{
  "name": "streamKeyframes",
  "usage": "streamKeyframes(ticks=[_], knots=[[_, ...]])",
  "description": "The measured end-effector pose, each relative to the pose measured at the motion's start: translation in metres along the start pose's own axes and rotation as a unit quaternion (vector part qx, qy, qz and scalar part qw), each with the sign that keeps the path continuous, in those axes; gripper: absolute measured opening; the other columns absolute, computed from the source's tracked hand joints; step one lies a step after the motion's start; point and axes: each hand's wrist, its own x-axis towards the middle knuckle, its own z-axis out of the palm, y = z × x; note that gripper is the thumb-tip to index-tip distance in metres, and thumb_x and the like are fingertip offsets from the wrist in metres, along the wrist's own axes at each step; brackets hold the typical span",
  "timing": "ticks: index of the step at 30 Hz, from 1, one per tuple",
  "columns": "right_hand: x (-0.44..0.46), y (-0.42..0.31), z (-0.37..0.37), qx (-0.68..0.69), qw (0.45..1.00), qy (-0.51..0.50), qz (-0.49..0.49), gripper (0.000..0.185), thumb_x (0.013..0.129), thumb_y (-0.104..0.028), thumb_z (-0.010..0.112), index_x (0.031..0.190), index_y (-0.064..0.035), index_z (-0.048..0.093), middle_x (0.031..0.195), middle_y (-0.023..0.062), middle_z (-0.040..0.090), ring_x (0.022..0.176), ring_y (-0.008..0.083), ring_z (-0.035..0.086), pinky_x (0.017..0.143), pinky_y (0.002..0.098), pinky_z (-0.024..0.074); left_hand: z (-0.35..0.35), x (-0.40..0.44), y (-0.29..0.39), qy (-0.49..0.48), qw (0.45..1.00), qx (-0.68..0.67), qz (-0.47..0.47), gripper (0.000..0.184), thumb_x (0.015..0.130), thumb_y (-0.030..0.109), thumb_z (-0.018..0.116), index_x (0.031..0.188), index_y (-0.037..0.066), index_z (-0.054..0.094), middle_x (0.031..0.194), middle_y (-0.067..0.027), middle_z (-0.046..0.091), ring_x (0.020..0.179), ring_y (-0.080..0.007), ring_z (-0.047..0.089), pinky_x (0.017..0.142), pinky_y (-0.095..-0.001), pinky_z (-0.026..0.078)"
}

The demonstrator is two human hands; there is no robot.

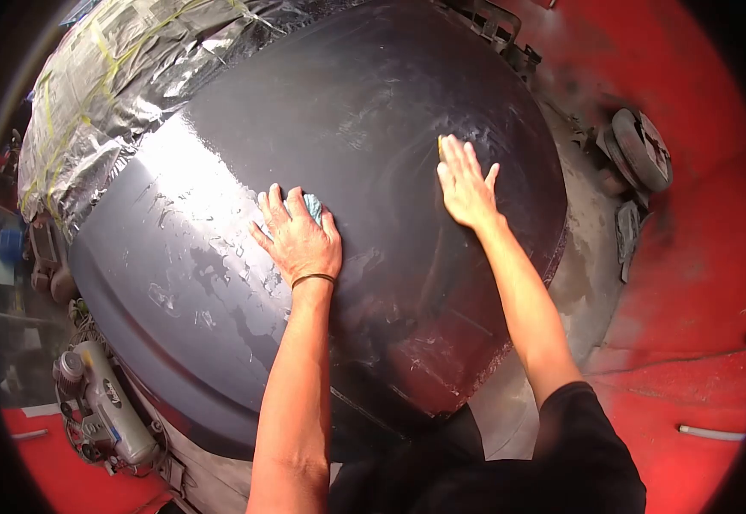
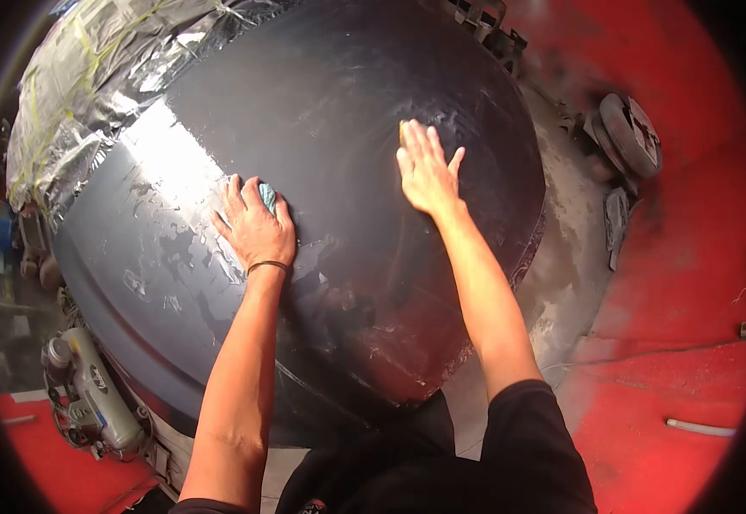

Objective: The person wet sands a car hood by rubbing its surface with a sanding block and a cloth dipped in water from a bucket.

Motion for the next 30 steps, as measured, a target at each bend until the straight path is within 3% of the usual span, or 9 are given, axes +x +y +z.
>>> streamKeyframes(ticks=[3, 6, 8, 14, 18, 22, 24, 27, 30], knots=[[0.035, -0.041, 0.003, -0.034, 0.996, 0.02, 0.085, 0.063, 0.12, -0.044, 0.038, 0.175, -0.0157, 0.034, 0.185, 0.0065, 0.027, 0.171, 0.036, 0.019, 0.128, 0.0832, 0.0091, -0.001, 0.003, 0.001, 0.008, 1.0, -0.005, -0.002, 0.05, 0.105, 0.036, 0.066, 0.149, 0.014, 0.057, 0.171, -0.0152, 0.045, 0.165, -0.0325, 0.034, 0.135, -0.0657, 0.013], [-0.038, -0.119, 0.015, 0.004, 0.981, -0.007, -0.194, 0.062, 0.117, -0.045, 0.044, 0.172, -0.0156, 0.042, 0.182, 0.0053, 0.033, 0.171, 0.0341, 0.021, 0.129, 0.082, 0.0073, 0.001, 0.0, 0.002, 0.027, 1.0, -0.012, 0.006, 0.048, 0.107, 0.035, 0.065, 0.149, 0.013, 0.057, 0.168, -0.016, 0.048, 0.163, -0.0342, 0.036, 0.135, -0.0651, 0.014], [-0.024, -0.115, 0.018, 0.032, 0.968, -0.021, -0.247, 0.063, 0.119, -0.048, 0.039, 0.174, -0.0194, 0.038, 0.182, 0.0016, 0.033, 0.171, 0.031, 0.021, 0.131, 0.0794, 0.0056, 0.004, 0.0, -0.003, 0.039, 0.999, -0.008, 0.019, 0.047, 0.108, 0.034, 0.065, 0.149, 0.013, 0.057, 0.168, -0.0163, 0.049, 0.163, -0.0344, 0.037, 0.135, -0.0648, 0.015], [0.182, -0.023, 0.012, 0.014, 0.998, 0.004, -0.068, 0.059, 0.119, -0.039, 0.036, 0.174, -0.0162, 0.037, 0.183, 0.0029, 0.032, 0.17, 0.0311, 0.023, 0.131, 0.0797, 0.0087, 0.001, 0.0, 0.002, 0.03, 0.999, 0.01, 0.009, 0.045, 0.109, 0.033, 0.065, 0.148, 0.013, 0.058, 0.168, -0.0157, 0.049, 0.163, -0.0345, 0.037, 0.135, -0.0629, 0.016], [0.098, -0.045, 0.005, 0.041, 0.99, 0.021, -0.136, 0.063, 0.119, -0.042, 0.038, 0.173, -0.0099, 0.039, 0.182, 0.0068, 0.033, 0.171, 0.0314, 0.021, 0.132, 0.0772, 0.0045, 0.005, 0.002, 0.003, 0.038, 0.999, 0.022, 0.01, 0.045, 0.109, 0.033, 0.066, 0.148, 0.013, 0.058, 0.168, -0.0147, 0.05, 0.164, -0.0346, 0.037, 0.135, -0.0629, 0.017], [-0.023, -0.014, -0.014, 0.025, 0.973, -0.071, -0.22, 0.064, 0.119, -0.046, 0.037, 0.177, -0.0174, 0.033, 0.185, 0.0028, 0.027, 0.172, 0.0295, 0.018, 0.132, 0.0775, 0.0034, 0.006, 0.002, 0.002, 0.049, 0.999, 0.004, 0.02, 0.044, 0.106, 0.029, 0.068, 0.145, 0.011, 0.06, 0.167, -0.0175, 0.051, 0.161, -0.0373, 0.04, 0.133, -0.0663, 0.019], [0.032, 0.035, -0.014, -0.045, 0.986, -0.011, -0.159, 0.064, 0.119, -0.046, 0.036, 0.178, -0.0187, 0.03, 0.186, 0.0014, 0.025, 0.172, 0.0288, 0.017, 0.132, 0.0783, 0.0049, 0.007, 0.002, 0.001, 0.049, 0.998, 0.007, 0.025, 0.043, 0.107, 0.029, 0.067, 0.145, 0.011, 0.061, 0.168, -0.0174, 0.05, 0.162, -0.0373, 0.039, 0.133, -0.0663, 0.018], [0.145, 0.11, -0.012, 0.033, 0.999, 0.009, -0.024, 0.062, 0.12, -0.044, 0.034, 0.176, -0.0167, 0.032, 0.185, 0.0024, 0.026, 0.172, 0.0299, 0.018, 0.13, 0.0806, 0.0079, 0.008, 0.001, -0.002, 0.039, 0.999, 0.018, 0.024, 0.044, 0.108, 0.029, 0.066, 0.148, 0.012, 0.06, 0.17, -0.0164, 0.049, 0.163, -0.0356, 0.038, 0.134, -0.0643, 0.017], [0.124, 0.098, -0.021, 0.061, 0.998, 0.021, 0.02, 0.062, 0.12, -0.043, 0.036, 0.174, -0.0143, 0.036, 0.185, 0.0043, 0.027, 0.171, 0.0316, 0.02, 0.129, 0.0815, 0.009, 0.011, 0.003, -0.007, 0.039, 0.999, 0.022, 0.024, 0.044, 0.109, 0.029, 0.065, 0.149, 0.013, 0.059, 0.171, -0.0151, 0.049, 0.164, -0.035, 0.037, 0.134, -0.0631, 0.017]])
